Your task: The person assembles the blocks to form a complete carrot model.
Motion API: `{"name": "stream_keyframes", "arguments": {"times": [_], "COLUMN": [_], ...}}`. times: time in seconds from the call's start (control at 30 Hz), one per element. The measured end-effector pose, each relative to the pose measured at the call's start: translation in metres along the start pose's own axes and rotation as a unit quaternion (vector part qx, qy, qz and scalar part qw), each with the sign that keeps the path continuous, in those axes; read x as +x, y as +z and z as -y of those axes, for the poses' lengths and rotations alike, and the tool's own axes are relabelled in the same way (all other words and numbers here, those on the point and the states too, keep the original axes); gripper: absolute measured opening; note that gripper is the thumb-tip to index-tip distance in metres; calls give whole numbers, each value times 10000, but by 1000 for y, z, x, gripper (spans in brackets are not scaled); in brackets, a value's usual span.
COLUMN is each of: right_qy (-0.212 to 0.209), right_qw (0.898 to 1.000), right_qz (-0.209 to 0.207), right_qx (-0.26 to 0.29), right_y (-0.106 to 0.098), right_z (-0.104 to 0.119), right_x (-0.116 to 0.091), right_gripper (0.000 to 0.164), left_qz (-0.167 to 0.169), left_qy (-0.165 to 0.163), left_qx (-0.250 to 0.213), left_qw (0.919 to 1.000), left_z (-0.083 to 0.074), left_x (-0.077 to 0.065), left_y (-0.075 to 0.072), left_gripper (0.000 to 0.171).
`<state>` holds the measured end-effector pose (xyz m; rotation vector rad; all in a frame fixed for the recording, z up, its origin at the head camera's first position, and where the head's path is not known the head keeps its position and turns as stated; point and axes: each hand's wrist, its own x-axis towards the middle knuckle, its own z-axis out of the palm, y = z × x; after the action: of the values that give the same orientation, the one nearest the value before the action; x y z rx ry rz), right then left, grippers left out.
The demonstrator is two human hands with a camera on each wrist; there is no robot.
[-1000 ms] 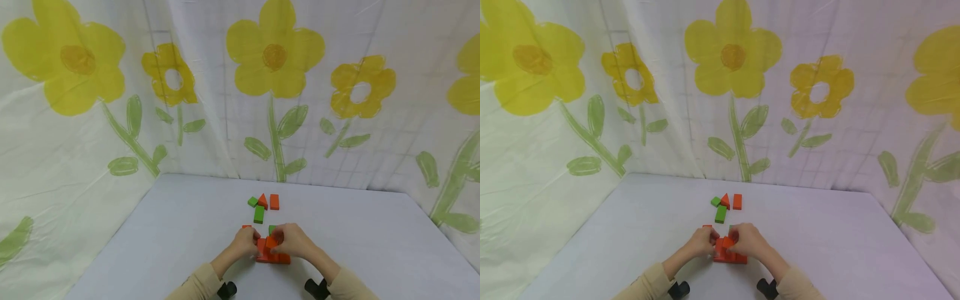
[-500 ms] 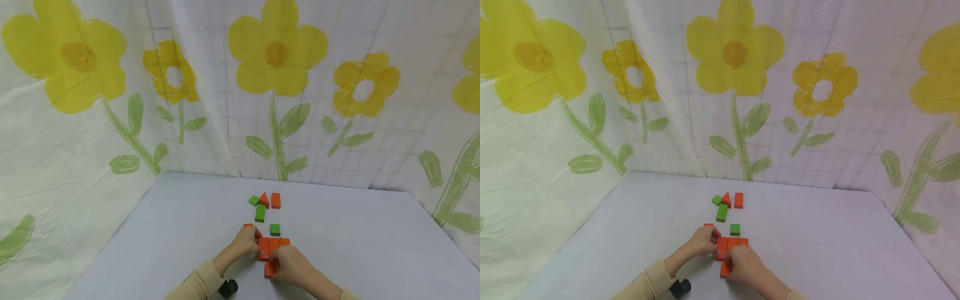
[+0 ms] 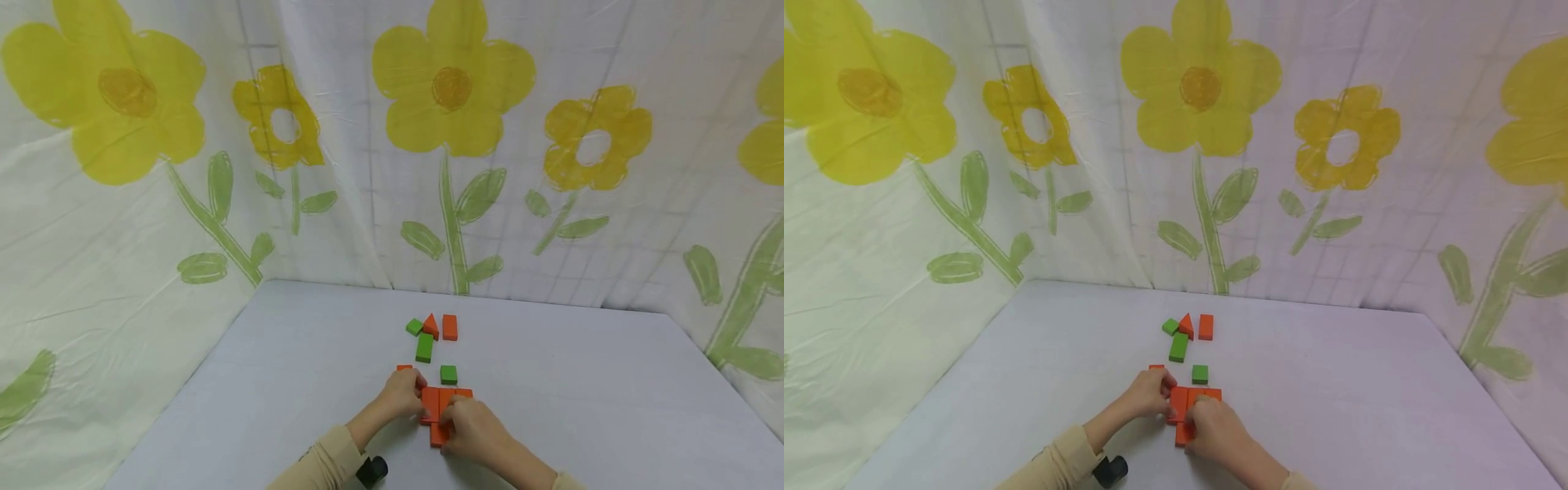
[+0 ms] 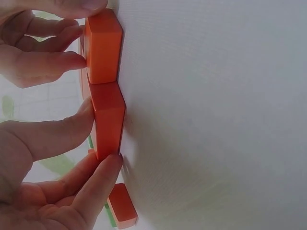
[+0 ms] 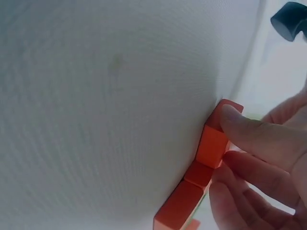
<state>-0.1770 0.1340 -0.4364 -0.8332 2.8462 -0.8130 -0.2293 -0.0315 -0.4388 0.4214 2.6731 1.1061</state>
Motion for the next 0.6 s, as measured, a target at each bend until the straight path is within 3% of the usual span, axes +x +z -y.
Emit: {"name": "stream_keyframes", "arguments": {"times": [0.13,0.23,0.33,0.47,0.6], "right_qy": [70,31,-400,-988,-980], "right_qw": [9998,9988,9976,9923,9851], "right_qz": [-68,-397,-557,110,960], "right_qx": [194,298,6,-744,-1042], "right_y": [-11,-24,-32,-32,-27], "right_z": [2,3,0,-7,-13], "right_x": [9,27,52,83,102], "right_gripper": [19,13,13,31,56], "left_qz": [-25,-101,-232,-352,-475], "left_qy": [28,123,294,425,517], "left_qx": [-25,-33,16,25,-45], "left_qw": [10000,9999,9993,9985,9975], "left_z": [1,1,3,6,8], "left_x": [-2,-3,-5,-8,-10], "left_y": [-3,-6,-9,-9,-4], "left_gripper": [35,34,35,36,37]}}
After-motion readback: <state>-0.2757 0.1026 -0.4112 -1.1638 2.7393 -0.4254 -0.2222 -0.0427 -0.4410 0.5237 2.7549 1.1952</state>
